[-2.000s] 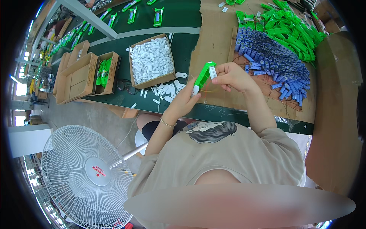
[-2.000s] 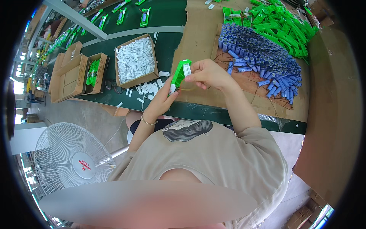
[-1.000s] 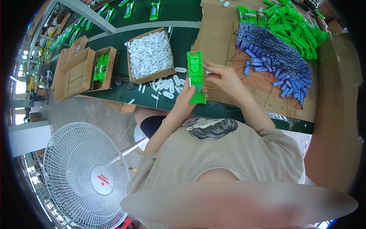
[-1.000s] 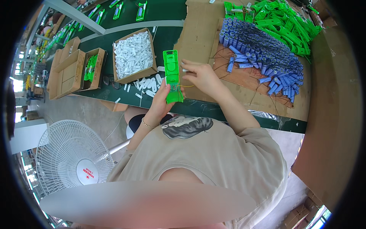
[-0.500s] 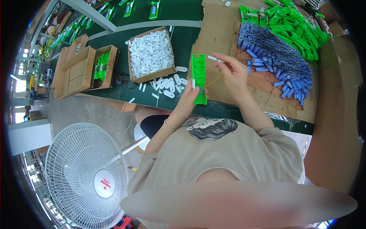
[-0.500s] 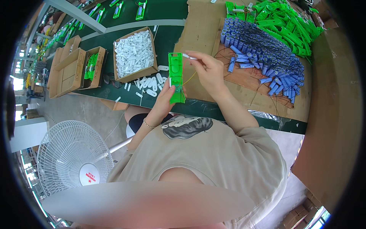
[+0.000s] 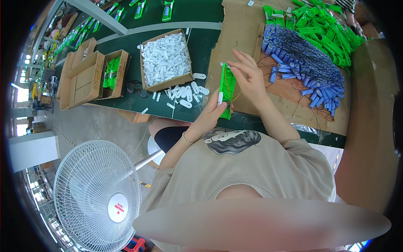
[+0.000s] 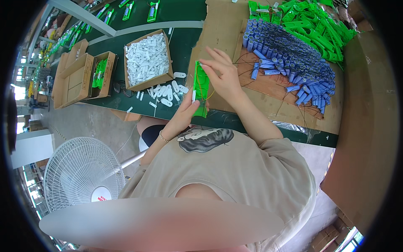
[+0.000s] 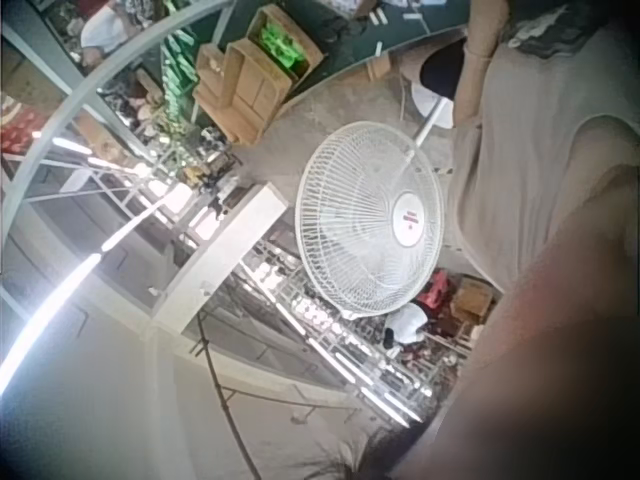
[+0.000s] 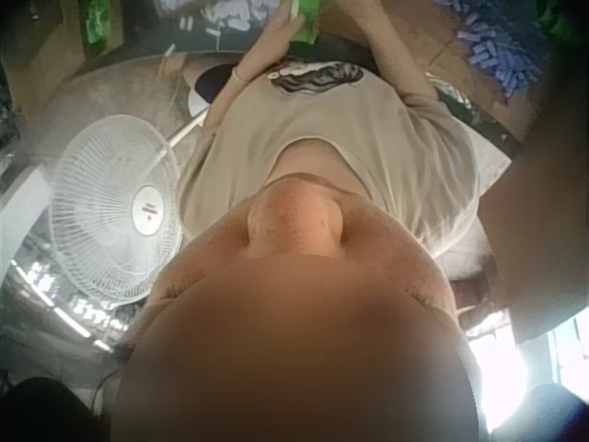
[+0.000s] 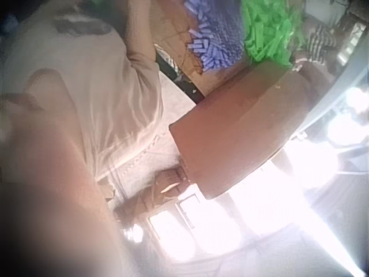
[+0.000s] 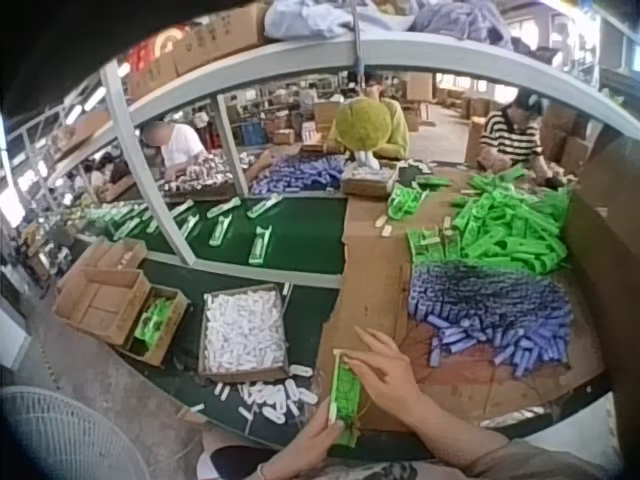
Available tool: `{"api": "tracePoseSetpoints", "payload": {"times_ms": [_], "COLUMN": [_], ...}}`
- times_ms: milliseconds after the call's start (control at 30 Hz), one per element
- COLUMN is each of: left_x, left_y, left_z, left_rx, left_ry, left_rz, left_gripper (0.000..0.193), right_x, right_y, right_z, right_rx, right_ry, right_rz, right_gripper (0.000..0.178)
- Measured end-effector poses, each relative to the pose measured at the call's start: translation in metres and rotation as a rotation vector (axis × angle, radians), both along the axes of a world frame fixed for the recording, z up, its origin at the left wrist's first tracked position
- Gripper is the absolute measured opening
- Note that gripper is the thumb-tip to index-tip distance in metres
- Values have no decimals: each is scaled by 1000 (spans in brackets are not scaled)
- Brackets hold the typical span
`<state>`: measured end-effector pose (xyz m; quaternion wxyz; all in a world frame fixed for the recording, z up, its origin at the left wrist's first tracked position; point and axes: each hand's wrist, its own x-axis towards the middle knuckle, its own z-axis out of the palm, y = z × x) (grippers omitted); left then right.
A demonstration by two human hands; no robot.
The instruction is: Manually assembling electronic components into green plastic housings on a production line.
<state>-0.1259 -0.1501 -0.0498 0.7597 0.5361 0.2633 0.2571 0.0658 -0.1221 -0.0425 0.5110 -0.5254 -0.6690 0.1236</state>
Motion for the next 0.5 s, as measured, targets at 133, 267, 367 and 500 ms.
{"api": "tracePoseSetpoints", "payload": {"times_ms": [133, 267, 367, 500], "left_x": [3, 0, -7, -14], "left_y": [-1, 7, 16, 39], "left_z": [0, 15, 13, 27], "left_rx": [119, 637, 708, 1223], "left_ry": [74, 399, 441, 377], "left_rz": [85, 131, 308, 543], "left_gripper": [52, 57, 59, 51], "right_x": [-6, -12, -6, -7], "right_y": [-6, -11, -10, -15], "right_z": [4, 16, 20, 35], "right_rx": [-324, -531, -594, -762], "right_ry": [530, 326, 500, 551], "right_rz": [114, 64, 174, 546], "right_gripper": [60, 78, 77, 76]}}
